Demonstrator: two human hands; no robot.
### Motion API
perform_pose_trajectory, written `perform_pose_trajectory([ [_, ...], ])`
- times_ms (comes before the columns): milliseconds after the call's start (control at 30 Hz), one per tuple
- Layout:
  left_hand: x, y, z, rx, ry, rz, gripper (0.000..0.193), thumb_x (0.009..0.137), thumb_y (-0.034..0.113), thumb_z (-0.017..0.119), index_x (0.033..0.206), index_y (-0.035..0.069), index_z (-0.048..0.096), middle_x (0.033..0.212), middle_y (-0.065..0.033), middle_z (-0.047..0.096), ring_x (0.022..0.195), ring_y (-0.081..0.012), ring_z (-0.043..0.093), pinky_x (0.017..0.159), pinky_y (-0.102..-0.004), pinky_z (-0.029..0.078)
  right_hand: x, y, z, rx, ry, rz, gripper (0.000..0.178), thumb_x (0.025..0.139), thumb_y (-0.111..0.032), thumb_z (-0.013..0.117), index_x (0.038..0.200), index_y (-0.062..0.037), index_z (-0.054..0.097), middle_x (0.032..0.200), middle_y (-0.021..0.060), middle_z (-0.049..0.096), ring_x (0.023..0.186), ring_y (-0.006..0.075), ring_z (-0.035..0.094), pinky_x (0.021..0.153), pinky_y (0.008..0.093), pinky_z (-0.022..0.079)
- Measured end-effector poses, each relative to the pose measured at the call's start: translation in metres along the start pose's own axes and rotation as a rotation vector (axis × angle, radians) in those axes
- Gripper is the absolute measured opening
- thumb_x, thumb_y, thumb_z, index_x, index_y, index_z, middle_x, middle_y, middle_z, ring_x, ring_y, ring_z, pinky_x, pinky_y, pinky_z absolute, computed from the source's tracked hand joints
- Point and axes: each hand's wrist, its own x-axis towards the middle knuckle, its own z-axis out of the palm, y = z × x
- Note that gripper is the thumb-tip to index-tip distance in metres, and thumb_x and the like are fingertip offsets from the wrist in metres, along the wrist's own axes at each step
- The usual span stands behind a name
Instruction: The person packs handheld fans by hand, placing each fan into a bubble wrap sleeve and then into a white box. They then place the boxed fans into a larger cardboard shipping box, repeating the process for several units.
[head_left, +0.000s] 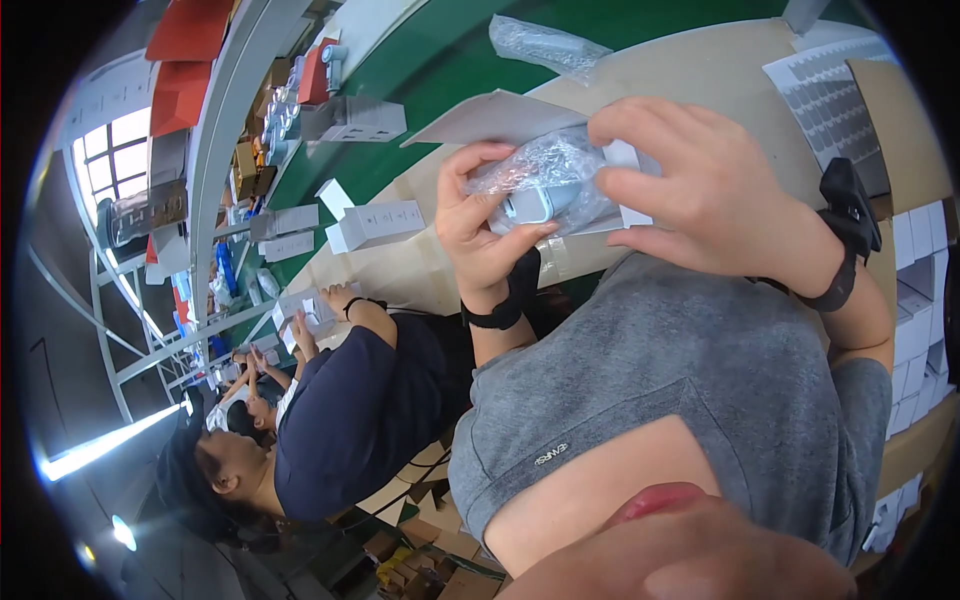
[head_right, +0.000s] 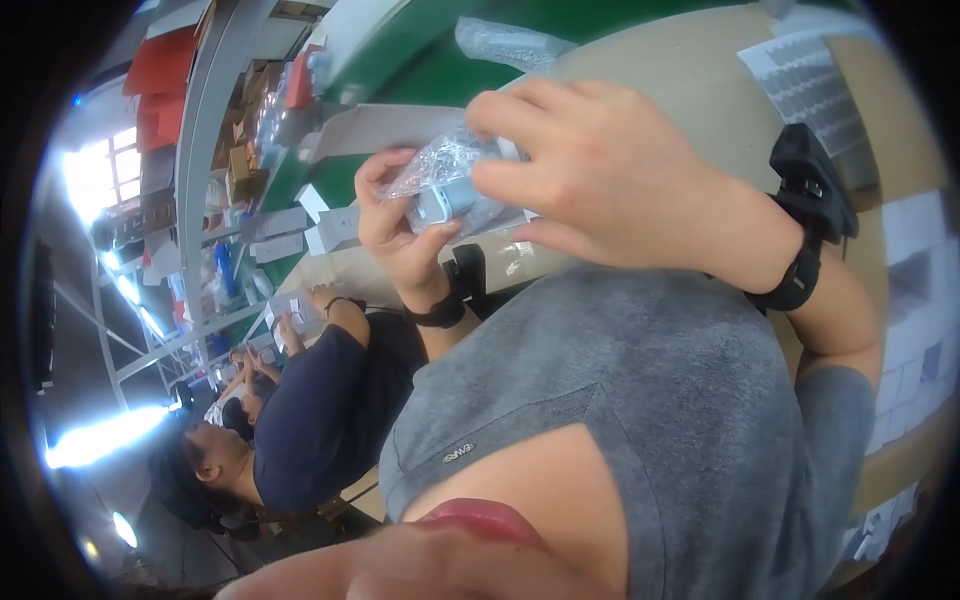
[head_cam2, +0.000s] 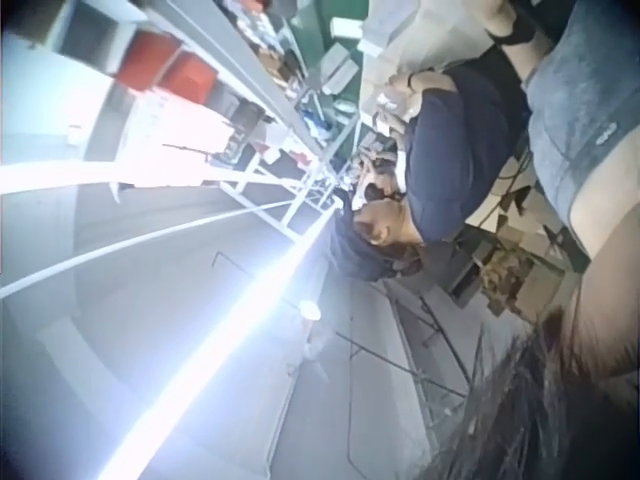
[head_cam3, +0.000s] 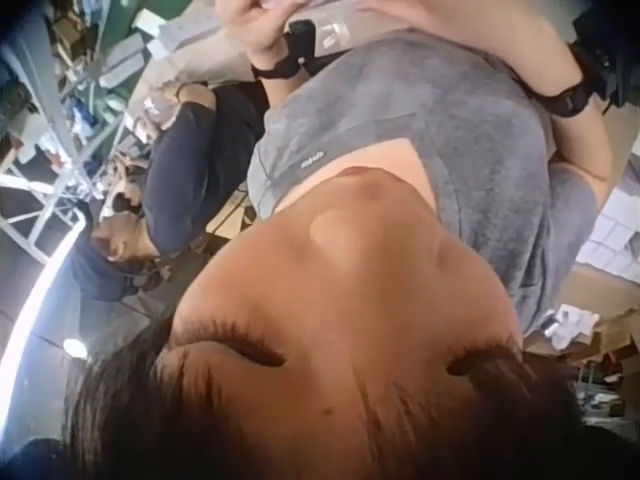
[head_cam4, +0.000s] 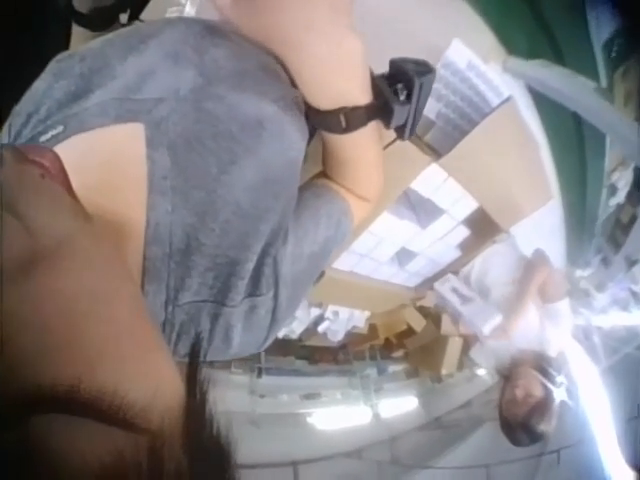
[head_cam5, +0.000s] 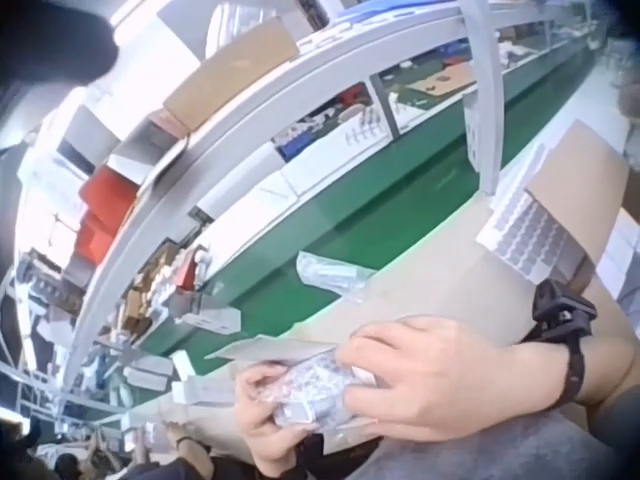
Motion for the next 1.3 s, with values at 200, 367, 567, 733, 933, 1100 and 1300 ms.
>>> perform_pose_trajectory([
  [200, 0.008, 0.004, 0.007, -0.023, 0.006, -0.079, 0.044, 0.053, 0.015, 0.078, 0.091, -0.002, 0.064, 0.104, -0.0153, 0.053, 0.093, -0.0268, 0.053, 0.079, -0.0353, 0.043, -0.002, 0.027, 0.024, 0.165, 0.250, 0.020, 0.075, 0.054, -0.020, 0.077, 0.120, -0.0095, 0.043, 0.119, 0.0147, 0.048, 0.109, 0.0336, 0.048, 0.089, 0.0375, 0.042],
  [367, 0.053, -0.011, 0.040, 0.391, 0.044, 0.104, 0.050, 0.061, 0.011, 0.074, 0.107, 0.001, 0.057, 0.112, -0.0185, 0.049, 0.100, -0.0310, 0.049, 0.085, -0.0386, 0.040, -0.007, 0.101, 0.061, 0.416, 0.256, 0.336, 0.085, 0.058, -0.025, 0.077, 0.127, -0.0029, 0.033, 0.108, 0.0191, 0.055, 0.096, 0.0334, 0.056, 0.082, 0.0345, 0.046],
  [567, 0.035, -0.024, 0.053, 0.306, 0.105, 0.077, 0.054, 0.069, 0.010, 0.069, 0.118, 0.005, 0.048, 0.119, -0.0195, 0.045, 0.106, -0.0336, 0.045, 0.090, -0.0402, 0.037, 0.032, 0.249, 0.070, 0.221, 0.786, 0.650, 0.085, 0.060, -0.032, 0.079, 0.119, 0.0052, 0.030, 0.109, 0.0199, 0.054, 0.096, 0.0275, 0.057, 0.082, 0.0341, 0.046],
  [733, -0.001, -0.048, 0.066, 0.315, -0.238, -0.118, 0.034, 0.072, 0.011, 0.065, 0.104, 0.003, 0.055, 0.116, -0.0172, 0.048, 0.104, -0.0334, 0.048, 0.085, -0.0395, 0.041, 0.029, 0.308, 0.107, -0.131, 0.547, 0.780, 0.077, 0.066, -0.040, 0.071, 0.117, 0.0046, 0.034, 0.105, 0.0214, 0.055, 0.095, 0.0321, 0.058, 0.079, 0.0364, 0.047],
  [933, 0.010, -0.064, 0.085, 0.204, -0.403, -0.082, 0.029, 0.074, 0.012, 0.065, 0.100, 0.002, 0.056, 0.109, -0.0154, 0.052, 0.100, -0.0323, 0.050, 0.083, -0.0386, 0.042, 0.011, 0.243, 0.033, -0.268, -0.352, 0.943, 0.051, 0.081, -0.043, 0.053, 0.109, -0.0014, 0.052, 0.092, 0.0171, 0.063, 0.086, 0.0348, 0.059, 0.075, 0.0403, 0.047],
  [1100, 0.023, -0.049, 0.116, 0.103, -0.756, -0.041, 0.032, 0.077, 0.017, 0.062, 0.105, 0.002, 0.055, 0.101, -0.0157, 0.057, 0.096, -0.0317, 0.053, 0.082, -0.0382, 0.042, -0.061, 0.094, -0.073, 0.177, -0.145, 0.460, 0.045, 0.083, -0.030, 0.054, 0.120, -0.0053, 0.047, 0.103, 0.0169, 0.059, 0.090, 0.0279, 0.059, 0.078, 0.0357, 0.046],
  [1300, 0.041, -0.015, 0.183, -0.056, -1.119, 0.122, 0.037, 0.080, 0.023, 0.059, 0.110, 0.002, 0.052, 0.098, -0.0175, 0.058, 0.093, -0.0329, 0.054, 0.081, -0.0389, 0.042, -0.282, -0.012, -0.193, -0.223, 0.361, 1.218, 0.044, 0.086, -0.030, 0.052, 0.123, -0.0053, 0.046, 0.108, 0.0107, 0.057, 0.102, 0.0212, 0.054, 0.086, 0.0302, 0.042],
])
